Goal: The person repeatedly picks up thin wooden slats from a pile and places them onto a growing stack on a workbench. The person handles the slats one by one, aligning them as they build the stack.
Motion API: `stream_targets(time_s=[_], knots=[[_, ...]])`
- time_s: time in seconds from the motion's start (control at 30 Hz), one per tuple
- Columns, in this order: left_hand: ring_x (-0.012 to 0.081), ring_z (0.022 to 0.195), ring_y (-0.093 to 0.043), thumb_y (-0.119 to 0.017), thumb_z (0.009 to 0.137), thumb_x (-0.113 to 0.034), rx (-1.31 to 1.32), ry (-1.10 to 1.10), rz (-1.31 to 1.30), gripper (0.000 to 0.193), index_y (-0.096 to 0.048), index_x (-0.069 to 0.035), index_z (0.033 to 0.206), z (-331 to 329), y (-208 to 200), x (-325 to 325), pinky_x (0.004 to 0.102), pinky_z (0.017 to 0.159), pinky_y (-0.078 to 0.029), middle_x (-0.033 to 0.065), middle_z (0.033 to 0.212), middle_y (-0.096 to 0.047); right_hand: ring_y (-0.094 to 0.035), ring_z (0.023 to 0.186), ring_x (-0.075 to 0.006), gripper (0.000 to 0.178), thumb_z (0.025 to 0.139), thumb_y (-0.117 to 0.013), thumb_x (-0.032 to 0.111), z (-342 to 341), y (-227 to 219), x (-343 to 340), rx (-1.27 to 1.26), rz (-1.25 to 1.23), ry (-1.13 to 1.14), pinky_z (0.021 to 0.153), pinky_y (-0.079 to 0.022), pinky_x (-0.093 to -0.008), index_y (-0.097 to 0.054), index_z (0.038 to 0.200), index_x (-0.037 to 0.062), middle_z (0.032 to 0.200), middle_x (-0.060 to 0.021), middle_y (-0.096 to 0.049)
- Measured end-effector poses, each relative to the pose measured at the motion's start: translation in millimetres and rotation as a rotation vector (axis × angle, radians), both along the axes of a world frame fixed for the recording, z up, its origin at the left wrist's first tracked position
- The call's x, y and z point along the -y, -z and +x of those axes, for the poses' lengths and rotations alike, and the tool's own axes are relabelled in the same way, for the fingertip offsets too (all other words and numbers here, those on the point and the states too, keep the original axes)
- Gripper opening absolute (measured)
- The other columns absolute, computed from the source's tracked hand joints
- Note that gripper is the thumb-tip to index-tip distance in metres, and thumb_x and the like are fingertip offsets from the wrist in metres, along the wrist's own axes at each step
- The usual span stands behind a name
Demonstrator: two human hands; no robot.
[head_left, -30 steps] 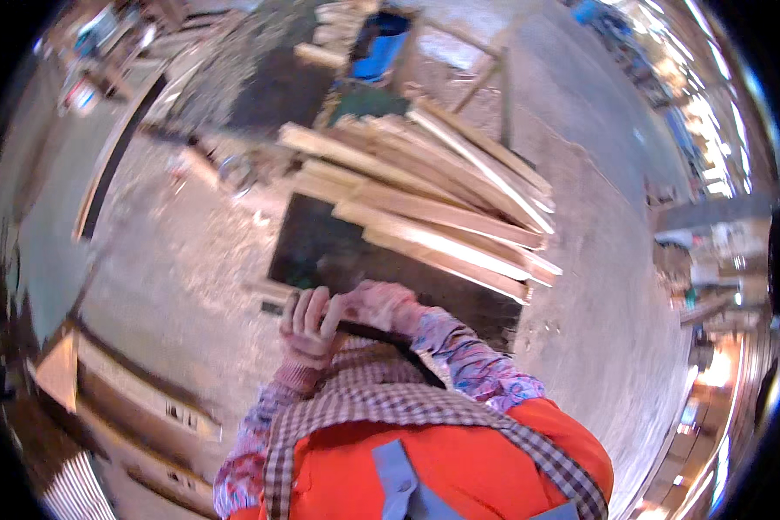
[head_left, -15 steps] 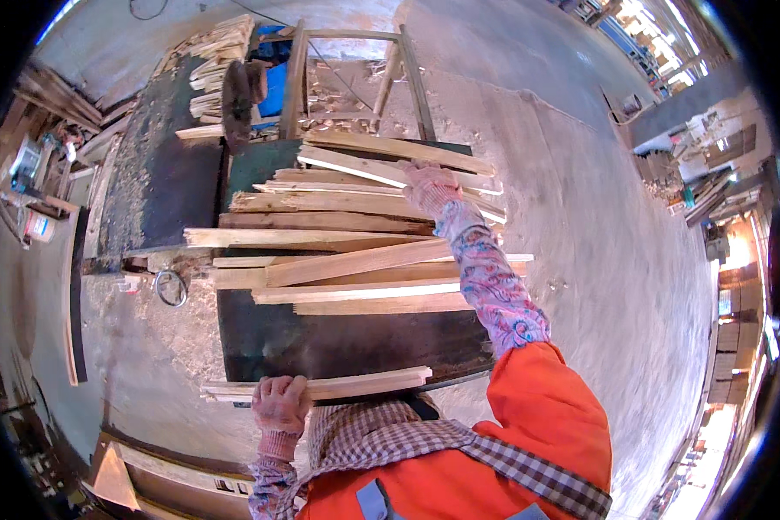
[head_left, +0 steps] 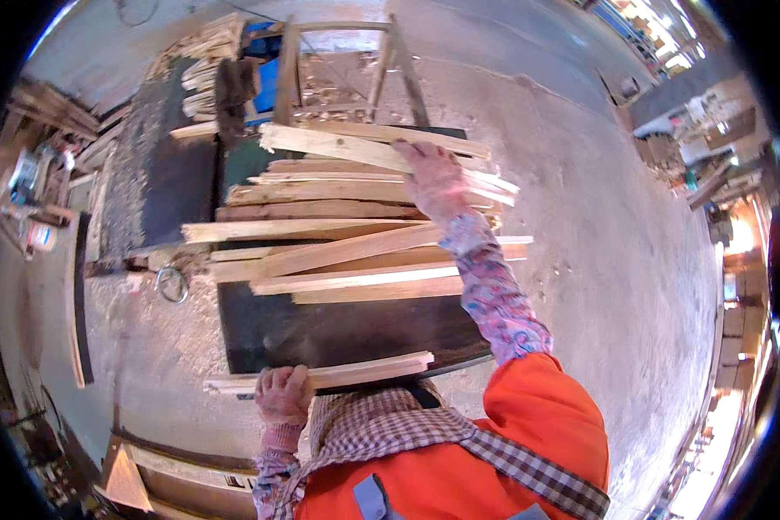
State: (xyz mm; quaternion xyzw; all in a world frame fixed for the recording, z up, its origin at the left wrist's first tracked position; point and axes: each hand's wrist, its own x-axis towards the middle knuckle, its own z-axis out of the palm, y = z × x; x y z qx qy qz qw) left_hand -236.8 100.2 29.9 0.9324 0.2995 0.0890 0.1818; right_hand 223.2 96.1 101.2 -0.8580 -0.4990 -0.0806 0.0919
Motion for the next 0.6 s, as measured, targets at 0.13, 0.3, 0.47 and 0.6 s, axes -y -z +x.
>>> stream_targets(time_s=[0.13,0.3,0.47,0.6], knots=[[0.0321,0.1,-0.061,-0.077,0.075,-0.024,0.078,0.0,-0.014,0.034,-0.067,-0.019,0.107,-4.0,5.5,-2.2,0.0466,0.094,-0.05,0.0032,0.102,-0.064,-0.068,0.101,-0.0282,0.052,0.092,-0.064,0.026,-42.9,-19.7,25.4,-0.257,0.153,-0.184,0.088,-0.056,-0.0416,-0.057,0.143,0.0168,0.113,-0.0113,-0.068],[0.0292,0.106,-0.062,-0.08,0.071,-0.018,0.217,0.044,0.013,0.043,-0.065,-0.016,0.111,-13.7,-1.1,-7.0,0.0458,0.098,-0.05,0.0033,0.107,-0.064,-0.07,0.084,-0.0171,0.056,0.096,-0.069,0.038,-109.4,-16.7,46.7,-1.605,0.071,-0.101,0.072,-0.058,-0.0295,-0.058,0.141,0.0072,0.097,-0.0082,-0.071],[0.0274,0.11,-0.062,-0.078,0.071,-0.019,0.334,0.04,0.143,0.04,-0.068,-0.02,0.11,-23.4,33.1,-0.9,0.0421,0.091,-0.053,0.0023,0.111,-0.063,-0.071,0.084,-0.0167,0.058,0.096,-0.072,0.043,-161.2,1.9,43.1,-1.733,-0.281,-0.061,0.072,-0.058,-0.03,-0.061,0.134,0.0015,0.1,-0.0081,-0.072],[0.0237,0.109,-0.06,-0.07,0.075,-0.019,0.317,-0.049,0.353,0.033,-0.07,-0.022,0.108,-22.9,31.5,5.6,0.038,0.091,-0.053,0.0016,0.109,-0.057,-0.067,0.1,-0.0229,0.042,0.097,-0.069,0.036,-178.8,32.3,40.8,-1.164,-0.377,-0.424,0.089,-0.052,-0.0362,-0.068,0.122,0.0016,0.107,-0.012,-0.071]])
